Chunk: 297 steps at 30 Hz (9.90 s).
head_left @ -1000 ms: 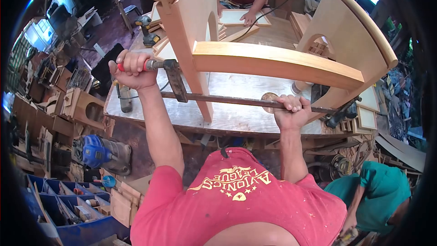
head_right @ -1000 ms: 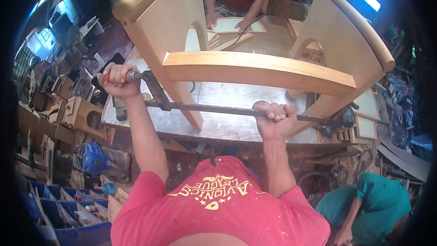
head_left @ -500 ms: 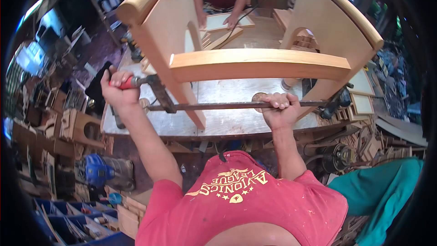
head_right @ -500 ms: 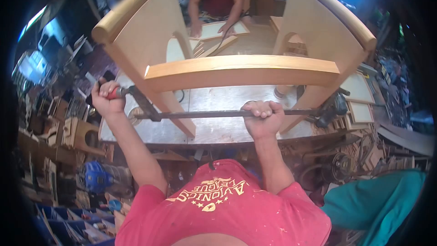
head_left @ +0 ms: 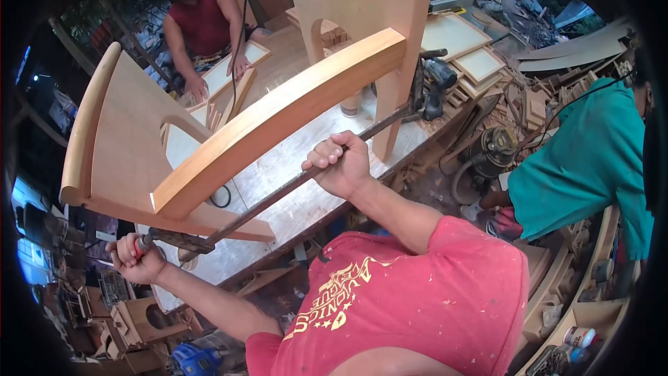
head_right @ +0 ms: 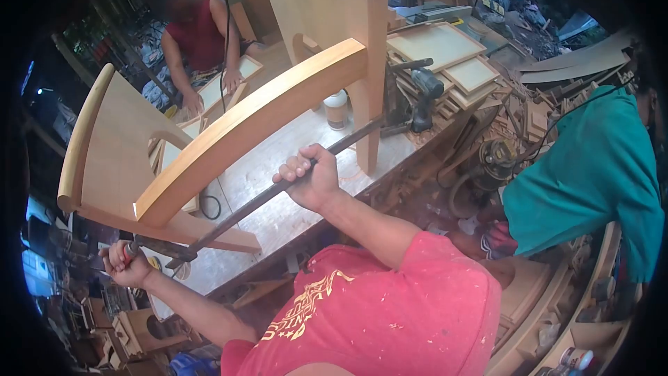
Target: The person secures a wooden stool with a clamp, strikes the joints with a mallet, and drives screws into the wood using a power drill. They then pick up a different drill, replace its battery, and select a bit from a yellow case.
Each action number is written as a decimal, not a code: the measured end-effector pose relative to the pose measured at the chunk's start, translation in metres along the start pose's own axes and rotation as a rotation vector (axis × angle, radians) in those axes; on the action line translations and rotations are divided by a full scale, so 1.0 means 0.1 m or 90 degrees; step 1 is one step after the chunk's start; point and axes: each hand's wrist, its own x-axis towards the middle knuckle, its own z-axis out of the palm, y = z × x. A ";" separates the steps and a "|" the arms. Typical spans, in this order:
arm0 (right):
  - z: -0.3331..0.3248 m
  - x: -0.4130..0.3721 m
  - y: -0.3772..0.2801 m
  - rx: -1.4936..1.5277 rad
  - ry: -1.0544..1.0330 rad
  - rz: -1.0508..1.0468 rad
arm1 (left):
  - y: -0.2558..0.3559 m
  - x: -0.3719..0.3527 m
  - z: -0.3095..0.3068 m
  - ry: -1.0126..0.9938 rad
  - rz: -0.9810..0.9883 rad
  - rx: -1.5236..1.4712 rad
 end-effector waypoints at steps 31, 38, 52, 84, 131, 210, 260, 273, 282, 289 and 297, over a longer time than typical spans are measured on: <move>3.02 0.48 -1.05 -0.939 -0.193 -0.245 | -1.31 -0.82 0.36 0.212 0.141 1.061; 2.29 0.60 -1.02 -1.040 -0.021 -0.141 | -1.27 -0.82 0.35 0.226 0.123 1.082; 2.93 0.61 -0.93 -1.078 -0.121 -0.259 | -1.32 -0.83 0.33 0.246 0.137 1.122; 2.09 0.58 -1.08 -1.391 -0.053 -0.246 | -1.35 -0.86 0.29 0.190 0.174 1.143; 3.05 0.67 -1.31 -0.953 -0.299 -0.280 | -1.36 -0.91 0.22 0.241 0.137 1.124; 1.25 2.75 -3.86 -2.462 -0.054 0.043 | -1.54 -0.95 0.07 0.359 0.318 1.408; -1.34 -2.47 -0.35 -0.782 0.400 -0.016 | -2.57 -0.17 1.61 -0.604 0.217 1.304; -1.30 -0.36 0.60 -0.177 0.120 -0.058 | -2.77 -0.12 1.65 -0.706 -0.069 1.508; -0.54 0.42 1.10 -0.158 0.037 -0.285 | -2.90 -0.08 1.75 -0.724 -0.216 1.572; -0.47 0.65 0.80 -0.017 -0.121 -0.195 | -2.93 0.01 1.74 -0.750 -0.251 1.579; -0.07 0.92 1.04 -0.175 0.057 -0.504 | -2.95 0.01 1.73 -0.707 -0.258 1.572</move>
